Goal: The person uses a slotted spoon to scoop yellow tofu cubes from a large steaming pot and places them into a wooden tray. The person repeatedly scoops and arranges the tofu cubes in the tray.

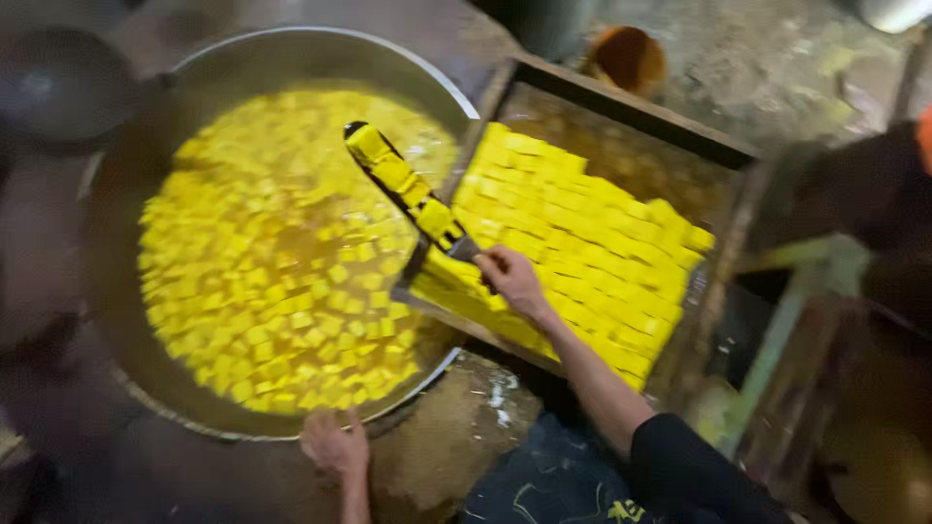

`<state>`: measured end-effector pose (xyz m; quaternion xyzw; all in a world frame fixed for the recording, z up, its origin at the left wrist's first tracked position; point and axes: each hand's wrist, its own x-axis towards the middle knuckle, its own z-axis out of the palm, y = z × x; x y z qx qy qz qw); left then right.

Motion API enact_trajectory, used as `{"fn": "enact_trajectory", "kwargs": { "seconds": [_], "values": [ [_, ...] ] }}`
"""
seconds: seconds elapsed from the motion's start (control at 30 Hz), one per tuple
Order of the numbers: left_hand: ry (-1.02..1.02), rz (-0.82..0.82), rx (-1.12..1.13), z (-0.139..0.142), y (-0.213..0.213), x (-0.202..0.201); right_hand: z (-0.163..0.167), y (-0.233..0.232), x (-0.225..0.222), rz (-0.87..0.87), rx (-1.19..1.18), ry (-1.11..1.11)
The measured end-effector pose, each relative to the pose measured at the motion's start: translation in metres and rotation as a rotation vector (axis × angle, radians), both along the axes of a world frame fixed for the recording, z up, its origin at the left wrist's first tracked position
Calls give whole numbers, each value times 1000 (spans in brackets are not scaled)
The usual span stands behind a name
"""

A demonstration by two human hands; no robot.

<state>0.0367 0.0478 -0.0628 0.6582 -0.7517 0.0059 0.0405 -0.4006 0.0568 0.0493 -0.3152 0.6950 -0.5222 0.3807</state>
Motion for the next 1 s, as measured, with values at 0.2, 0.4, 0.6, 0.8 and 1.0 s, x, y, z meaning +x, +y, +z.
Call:
{"fn": "enact_trajectory", "kwargs": {
  "seconds": [0.2,0.4,0.6,0.8,1.0],
  "values": [
    [294,-23,-111,24,12,-9,38,184,-187,-97,282,480],
    [520,-68,-202,33,17,-74,38,246,-320,-95,377,791],
    [528,-175,-191,60,5,-168,15,232,-384,91,520,850],
    [656,-413,-218,98,1,-306,-16,227,-391,154,337,1259],
    [822,-658,-111,105,-15,-475,18,266,-401,32,490,1310]
  ]
}}
